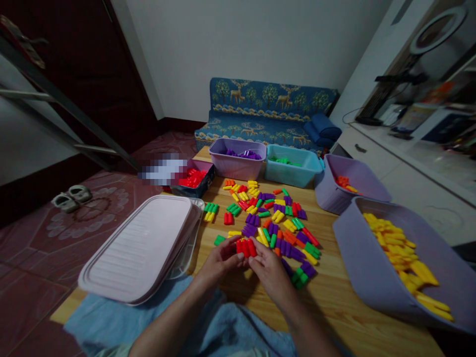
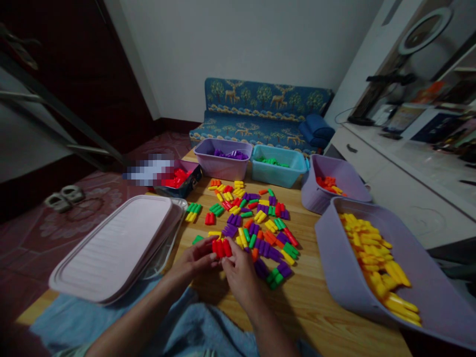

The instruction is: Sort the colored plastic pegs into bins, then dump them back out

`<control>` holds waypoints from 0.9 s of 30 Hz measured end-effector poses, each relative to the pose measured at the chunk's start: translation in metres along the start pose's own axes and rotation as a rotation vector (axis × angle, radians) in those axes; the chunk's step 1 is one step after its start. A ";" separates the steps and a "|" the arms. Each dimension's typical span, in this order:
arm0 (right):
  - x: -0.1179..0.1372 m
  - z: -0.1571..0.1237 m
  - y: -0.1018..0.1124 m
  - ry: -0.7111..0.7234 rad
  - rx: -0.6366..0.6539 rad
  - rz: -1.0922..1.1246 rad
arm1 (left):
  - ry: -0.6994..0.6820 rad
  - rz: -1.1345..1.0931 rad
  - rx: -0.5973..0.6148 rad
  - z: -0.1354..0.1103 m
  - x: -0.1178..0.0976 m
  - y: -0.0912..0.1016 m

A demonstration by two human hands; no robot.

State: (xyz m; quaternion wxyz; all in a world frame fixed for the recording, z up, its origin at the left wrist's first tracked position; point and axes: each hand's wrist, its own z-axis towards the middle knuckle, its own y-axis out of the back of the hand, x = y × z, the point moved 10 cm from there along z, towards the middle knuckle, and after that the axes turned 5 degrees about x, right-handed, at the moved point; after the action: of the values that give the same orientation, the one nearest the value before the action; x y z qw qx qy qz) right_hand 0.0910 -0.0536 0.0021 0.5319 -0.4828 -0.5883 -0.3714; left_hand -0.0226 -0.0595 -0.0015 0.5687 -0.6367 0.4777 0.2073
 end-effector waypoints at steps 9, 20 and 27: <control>0.026 0.000 -0.012 0.040 0.083 -0.048 | 0.096 -0.295 -0.025 0.000 0.002 -0.007; 0.035 0.016 -0.010 0.036 0.055 0.089 | 0.144 -0.336 -0.061 -0.004 0.006 0.003; 0.008 0.030 0.022 -0.097 -0.111 0.367 | 0.288 -0.383 -0.073 -0.016 0.010 0.003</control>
State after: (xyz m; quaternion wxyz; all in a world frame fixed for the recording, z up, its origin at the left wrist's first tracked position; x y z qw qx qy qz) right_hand 0.1045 -0.0179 0.0032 0.5342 -0.6277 -0.4941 -0.2764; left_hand -0.0255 -0.0778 -0.0068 0.5005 -0.7588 0.4164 0.0198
